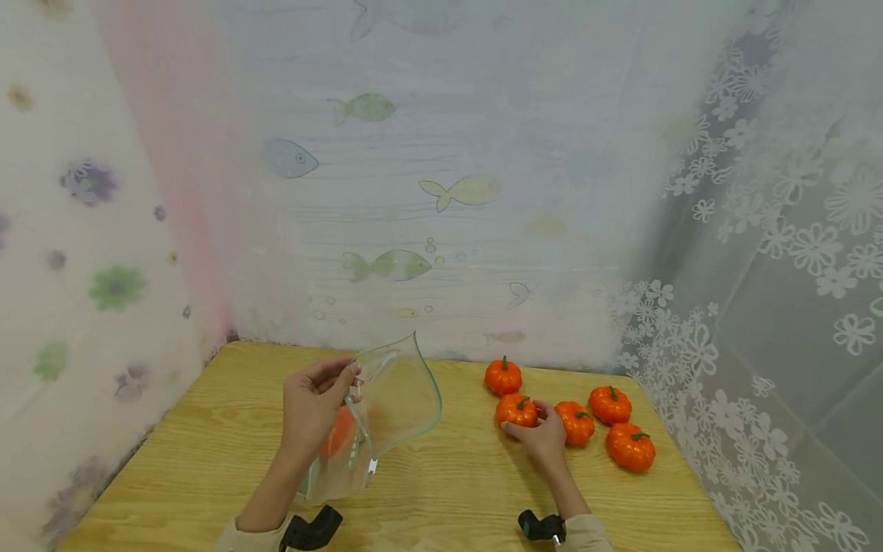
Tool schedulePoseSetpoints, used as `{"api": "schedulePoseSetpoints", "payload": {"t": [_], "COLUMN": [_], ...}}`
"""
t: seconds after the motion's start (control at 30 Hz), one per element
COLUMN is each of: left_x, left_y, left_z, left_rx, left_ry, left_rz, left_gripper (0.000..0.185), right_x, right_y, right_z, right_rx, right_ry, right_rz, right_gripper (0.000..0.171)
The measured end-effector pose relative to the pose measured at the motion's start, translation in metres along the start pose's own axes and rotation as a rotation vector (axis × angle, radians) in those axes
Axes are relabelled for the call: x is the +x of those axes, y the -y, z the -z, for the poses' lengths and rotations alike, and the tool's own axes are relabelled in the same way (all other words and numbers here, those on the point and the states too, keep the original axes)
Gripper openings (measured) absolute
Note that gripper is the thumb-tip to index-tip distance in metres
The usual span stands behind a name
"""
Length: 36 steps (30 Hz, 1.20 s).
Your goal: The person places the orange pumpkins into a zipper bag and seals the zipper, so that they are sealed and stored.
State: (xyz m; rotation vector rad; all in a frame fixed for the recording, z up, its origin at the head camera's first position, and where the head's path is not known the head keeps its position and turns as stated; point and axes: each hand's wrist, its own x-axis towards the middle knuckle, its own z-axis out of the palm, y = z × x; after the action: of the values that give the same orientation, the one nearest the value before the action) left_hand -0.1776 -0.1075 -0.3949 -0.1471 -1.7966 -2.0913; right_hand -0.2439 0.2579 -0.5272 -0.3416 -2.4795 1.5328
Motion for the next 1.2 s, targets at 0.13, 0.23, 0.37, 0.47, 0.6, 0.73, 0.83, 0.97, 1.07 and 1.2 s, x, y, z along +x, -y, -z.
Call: {"api": "schedulePoseSetpoints", "payload": {"t": [0.13, 0.23, 0.37, 0.47, 0.6, 0.73, 0.83, 0.97, 1.07, 1.2], "left_x": [0.0, 0.001, 0.003, 0.004, 0.006, 0.007, 0.007, 0.007, 0.008, 0.008], "left_y": [0.0, 0.001, 0.002, 0.003, 0.004, 0.005, 0.005, 0.004, 0.004, 0.003], "left_z": [0.0, 0.001, 0.001, 0.002, 0.003, 0.004, 0.004, 0.003, 0.002, 0.002], "left_rx": [0.007, 0.016, 0.019, 0.017, 0.012, 0.013, 0.017, 0.025, 0.024, 0.019], "left_ry": [0.005, 0.006, 0.006, 0.008, 0.013, 0.016, 0.012, 0.009, 0.008, 0.003], "left_rz": [-0.003, -0.004, 0.0, 0.008, 0.013, 0.018, 0.023, 0.025, 0.025, 0.022], "left_gripper": [0.025, 0.025, 0.023, 0.023, 0.024, 0.024, 0.024, 0.023, 0.024, 0.025], "right_x": [-0.001, -0.002, -0.005, -0.008, -0.008, -0.009, -0.012, -0.017, -0.023, -0.031], "right_y": [0.0, 0.001, 0.003, 0.005, 0.007, 0.009, 0.013, 0.019, 0.024, 0.03], "right_z": [0.001, 0.001, 0.003, 0.005, 0.006, 0.007, 0.008, 0.008, 0.009, 0.01], "right_rx": [0.017, 0.016, 0.026, 0.044, 0.053, 0.046, 0.045, 0.06, 0.082, 0.104], "right_ry": [0.012, 0.023, 0.038, 0.045, 0.046, 0.05, 0.055, 0.068, 0.089, 0.101], "right_rz": [0.0, -0.003, -0.005, -0.006, -0.006, -0.004, 0.006, 0.007, 0.002, 0.017], "right_gripper": [0.078, 0.077, 0.077, 0.077, 0.078, 0.079, 0.079, 0.079, 0.08, 0.08]}}
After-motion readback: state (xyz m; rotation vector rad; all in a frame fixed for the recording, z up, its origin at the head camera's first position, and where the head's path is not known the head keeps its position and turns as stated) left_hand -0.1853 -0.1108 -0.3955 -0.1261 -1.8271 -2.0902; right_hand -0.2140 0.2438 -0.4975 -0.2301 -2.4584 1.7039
